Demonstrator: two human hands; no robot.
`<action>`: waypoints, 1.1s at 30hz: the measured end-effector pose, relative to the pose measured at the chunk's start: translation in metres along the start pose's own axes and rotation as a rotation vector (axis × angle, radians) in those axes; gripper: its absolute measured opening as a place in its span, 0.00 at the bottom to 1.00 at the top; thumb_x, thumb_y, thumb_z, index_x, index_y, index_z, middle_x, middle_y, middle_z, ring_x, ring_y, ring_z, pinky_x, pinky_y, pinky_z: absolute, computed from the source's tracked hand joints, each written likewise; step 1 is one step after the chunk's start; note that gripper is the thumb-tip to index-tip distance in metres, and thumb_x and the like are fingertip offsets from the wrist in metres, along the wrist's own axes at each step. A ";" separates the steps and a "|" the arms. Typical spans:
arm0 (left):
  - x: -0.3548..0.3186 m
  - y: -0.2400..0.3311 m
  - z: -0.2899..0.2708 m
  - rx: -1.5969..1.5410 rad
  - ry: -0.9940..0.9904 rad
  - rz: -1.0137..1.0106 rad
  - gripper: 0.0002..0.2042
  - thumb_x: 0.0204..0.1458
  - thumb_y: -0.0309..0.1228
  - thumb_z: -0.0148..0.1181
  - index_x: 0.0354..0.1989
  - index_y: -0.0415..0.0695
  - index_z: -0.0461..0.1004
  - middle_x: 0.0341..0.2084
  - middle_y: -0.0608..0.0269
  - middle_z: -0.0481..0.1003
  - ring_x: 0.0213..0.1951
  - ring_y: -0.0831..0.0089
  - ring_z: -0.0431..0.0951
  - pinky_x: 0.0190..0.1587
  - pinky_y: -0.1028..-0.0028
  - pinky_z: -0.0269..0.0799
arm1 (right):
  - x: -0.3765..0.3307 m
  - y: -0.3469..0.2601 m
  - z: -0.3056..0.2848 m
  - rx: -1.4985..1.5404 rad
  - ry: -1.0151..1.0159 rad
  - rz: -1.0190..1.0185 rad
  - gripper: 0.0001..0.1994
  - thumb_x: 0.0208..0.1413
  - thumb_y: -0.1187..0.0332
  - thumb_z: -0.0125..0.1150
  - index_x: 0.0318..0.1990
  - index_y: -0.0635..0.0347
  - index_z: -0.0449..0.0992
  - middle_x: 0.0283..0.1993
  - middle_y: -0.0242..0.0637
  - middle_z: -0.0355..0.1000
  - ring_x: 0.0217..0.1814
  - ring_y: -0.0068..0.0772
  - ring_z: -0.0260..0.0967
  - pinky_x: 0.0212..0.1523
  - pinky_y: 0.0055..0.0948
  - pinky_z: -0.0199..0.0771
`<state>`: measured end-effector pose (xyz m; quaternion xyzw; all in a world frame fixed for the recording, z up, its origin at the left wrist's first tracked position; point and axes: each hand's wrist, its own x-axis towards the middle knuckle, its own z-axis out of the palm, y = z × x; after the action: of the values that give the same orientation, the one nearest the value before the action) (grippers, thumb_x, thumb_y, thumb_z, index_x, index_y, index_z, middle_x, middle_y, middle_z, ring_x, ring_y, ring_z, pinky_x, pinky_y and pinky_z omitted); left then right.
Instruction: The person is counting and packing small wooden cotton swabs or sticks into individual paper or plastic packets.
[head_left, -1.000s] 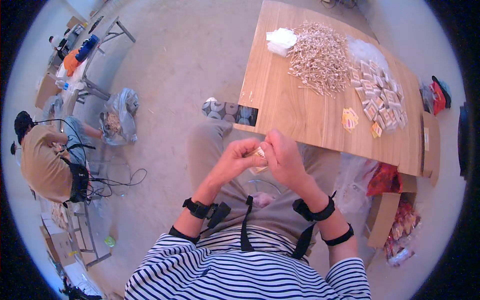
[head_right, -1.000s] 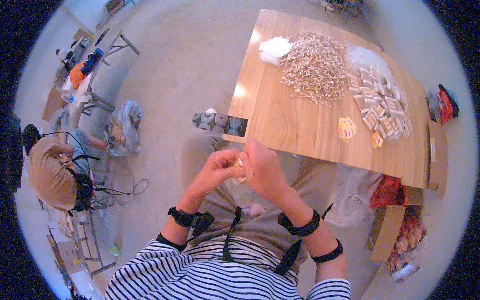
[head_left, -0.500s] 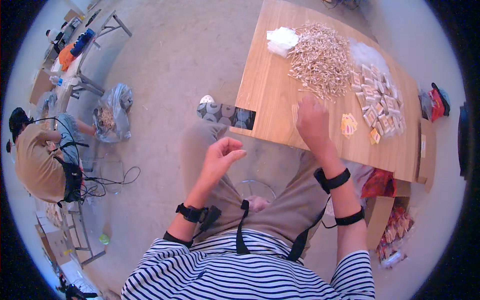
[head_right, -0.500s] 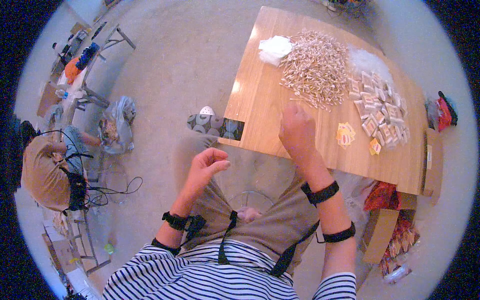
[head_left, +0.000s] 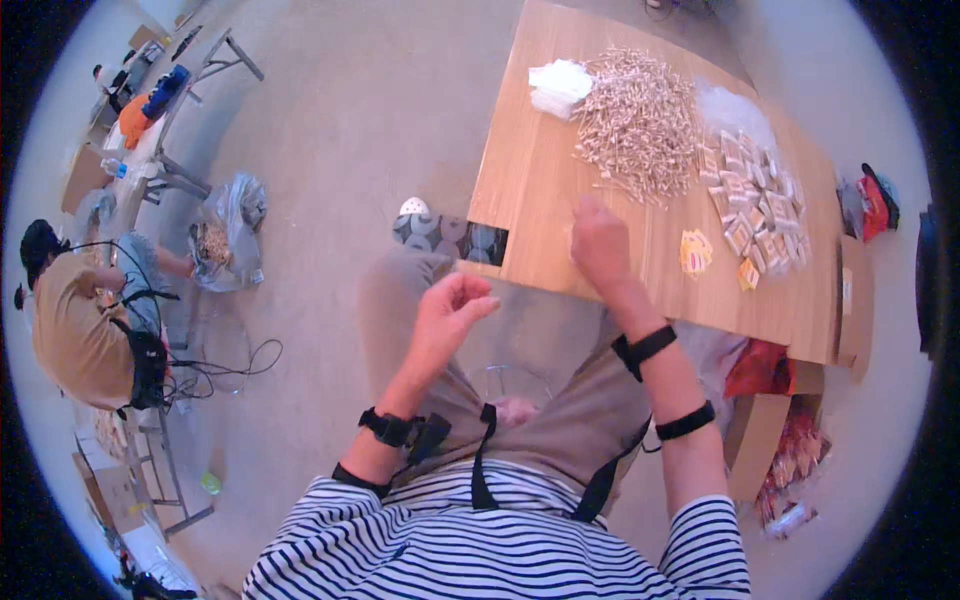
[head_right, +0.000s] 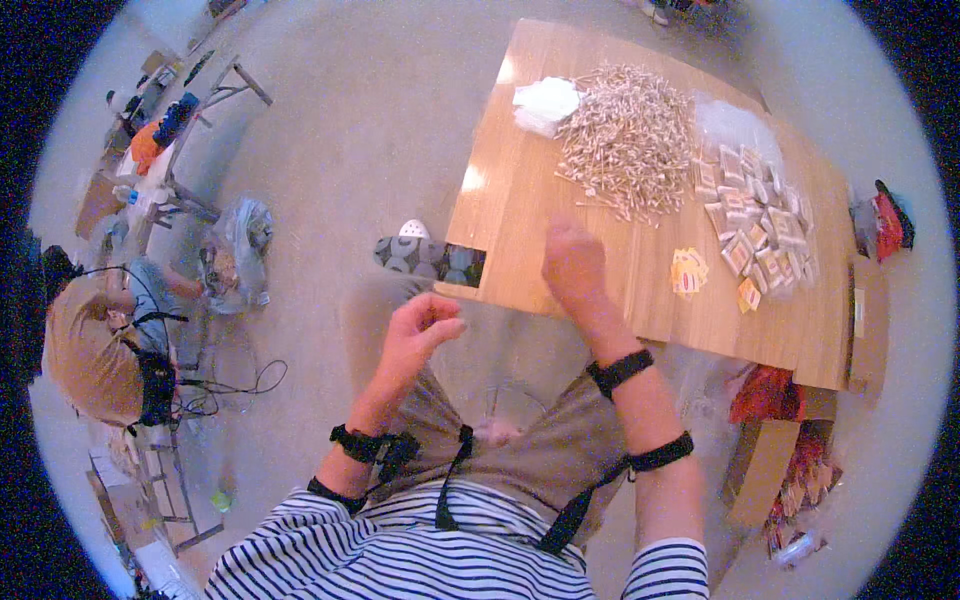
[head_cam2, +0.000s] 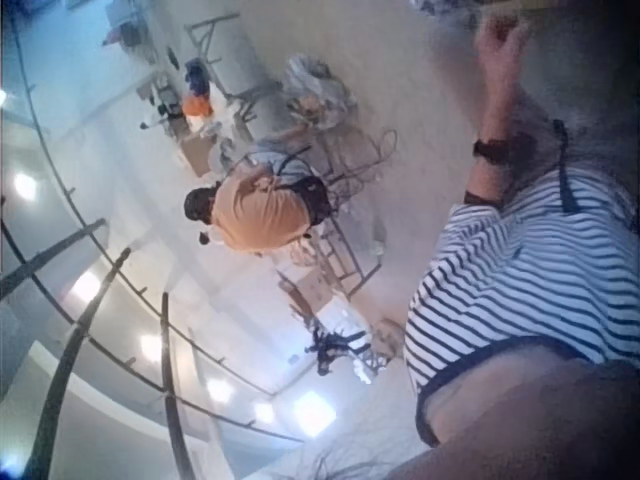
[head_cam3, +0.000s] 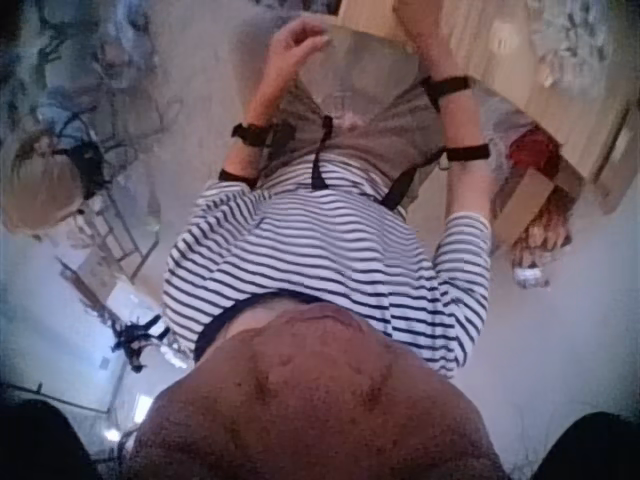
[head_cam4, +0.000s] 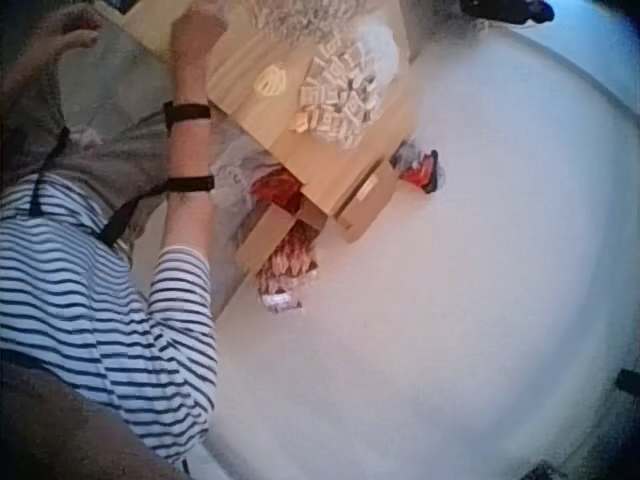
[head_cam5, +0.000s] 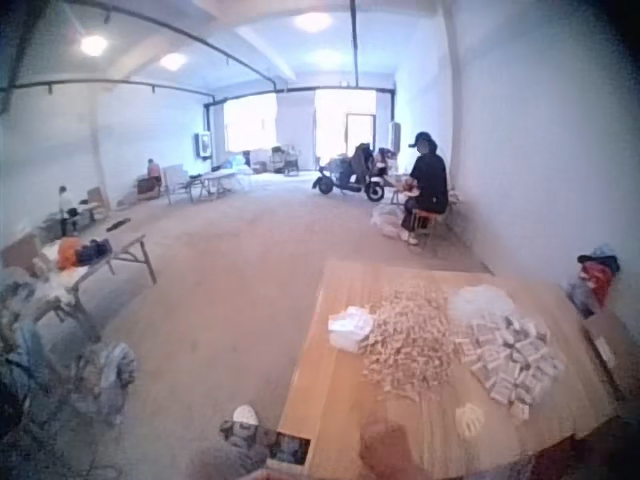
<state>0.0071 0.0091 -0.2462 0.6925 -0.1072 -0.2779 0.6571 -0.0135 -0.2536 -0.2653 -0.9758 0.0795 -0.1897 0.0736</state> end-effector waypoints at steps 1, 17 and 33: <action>0.000 0.003 0.001 -0.007 -0.015 0.025 0.11 0.52 0.26 0.65 0.43 0.38 0.76 0.35 0.67 0.77 0.39 0.78 0.77 0.45 0.75 0.74 | 0.001 -0.003 -0.006 0.000 0.003 0.000 0.04 0.49 0.76 0.55 0.34 0.64 0.70 0.31 0.49 0.71 0.32 0.52 0.73 0.31 0.46 0.74; -0.032 0.069 0.034 -0.154 -0.220 0.085 0.11 0.56 0.33 0.63 0.43 0.43 0.73 0.30 0.71 0.76 0.29 0.83 0.75 0.27 0.79 0.72 | -0.025 -0.081 -0.123 1.238 -0.069 0.283 0.09 0.60 0.70 0.56 0.29 0.64 0.68 0.24 0.33 0.61 0.29 0.22 0.61 0.29 0.29 0.62; -0.043 0.071 0.031 -0.081 -0.136 0.197 0.08 0.54 0.33 0.66 0.36 0.44 0.75 0.24 0.75 0.72 0.24 0.90 0.68 0.23 0.84 0.62 | -0.035 -0.097 -0.130 1.225 -0.014 0.295 0.08 0.62 0.69 0.54 0.31 0.64 0.69 0.25 0.37 0.66 0.28 0.26 0.64 0.29 0.31 0.65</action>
<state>-0.0294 -0.0034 -0.1659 0.6311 -0.2077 -0.2624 0.6998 -0.0831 -0.1671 -0.1421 -0.7366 0.0896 -0.1822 0.6452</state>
